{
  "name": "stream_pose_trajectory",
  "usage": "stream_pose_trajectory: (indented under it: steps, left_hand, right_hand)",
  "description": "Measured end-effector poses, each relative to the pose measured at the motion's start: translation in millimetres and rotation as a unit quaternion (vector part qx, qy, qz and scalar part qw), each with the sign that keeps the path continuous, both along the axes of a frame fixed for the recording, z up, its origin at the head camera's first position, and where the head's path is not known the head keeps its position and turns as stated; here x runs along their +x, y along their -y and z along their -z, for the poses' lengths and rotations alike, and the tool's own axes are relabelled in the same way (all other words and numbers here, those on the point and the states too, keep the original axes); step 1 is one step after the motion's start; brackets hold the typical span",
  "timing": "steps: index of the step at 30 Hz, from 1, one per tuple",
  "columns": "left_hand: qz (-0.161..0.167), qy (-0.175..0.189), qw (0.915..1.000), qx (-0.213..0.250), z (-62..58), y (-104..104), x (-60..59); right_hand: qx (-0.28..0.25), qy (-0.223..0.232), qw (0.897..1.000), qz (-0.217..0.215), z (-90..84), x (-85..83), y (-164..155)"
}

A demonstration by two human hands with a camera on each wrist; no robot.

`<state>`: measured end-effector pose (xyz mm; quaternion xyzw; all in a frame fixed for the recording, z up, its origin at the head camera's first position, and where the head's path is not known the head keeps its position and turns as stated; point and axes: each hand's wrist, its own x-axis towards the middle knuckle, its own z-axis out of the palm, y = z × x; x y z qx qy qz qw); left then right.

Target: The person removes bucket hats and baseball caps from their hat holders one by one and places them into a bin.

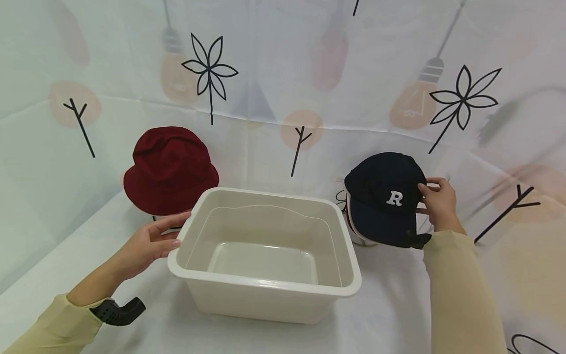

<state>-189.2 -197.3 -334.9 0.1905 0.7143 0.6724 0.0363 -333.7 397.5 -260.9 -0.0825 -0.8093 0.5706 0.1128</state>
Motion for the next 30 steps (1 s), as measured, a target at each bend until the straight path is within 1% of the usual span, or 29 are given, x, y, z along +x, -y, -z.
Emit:
stream_pose_trajectory:
  steps: [2, 3, 7, 9, 13, 15, 19, 25, 30]
  left_hand:
    - [0.0, 0.001, 1.0, 0.001, 0.0, 0, 0.5]
    - [-0.001, 0.001, 1.0, 0.002, 0.1, 0, 0.6]
    - [-0.002, 0.005, 1.0, 0.006, 0.7, 1, 0.7]
    - [-0.004, 0.006, 1.0, 0.004, 0.9, 2, 0.5]
    - [-0.006, 0.008, 0.9999, -0.004, 0.5, 2, -0.6]
    - [-0.005, 0.009, 0.9999, -0.005, 0.0, 2, -1.2]
    - [-0.003, 0.011, 0.9999, -0.004, -0.8, 1, -2.0]
    - [0.001, 0.011, 0.9999, 0.0, 0.6, 1, -2.7]
    - [-0.002, 0.013, 0.9999, -0.002, 0.5, 2, -1.8]
  right_hand:
    - [-0.059, -0.008, 0.998, 0.016, -0.1, 0.6, -1]
    - [-0.078, -0.01, 0.997, 0.018, -0.2, 1.1, -2]
    - [-0.116, -0.011, 0.993, 0.012, -0.6, 1.3, -3]
    - [-0.113, -0.006, 0.994, 0.008, -1.5, 0.7, -3]
    - [-0.102, 0.009, 0.995, 0.015, -5.0, 0.0, -3]
    - [-0.109, 0.01, 0.994, 0.015, -7.1, 0.2, -4]
    - [-0.137, -0.002, 0.991, 0.006, -10.2, 1.3, -6]
    - [-0.146, -0.005, 0.989, 0.007, -16.6, 0.5, -6]
    - [-0.161, -0.008, 0.987, 0.0, -21.0, 0.4, -6]
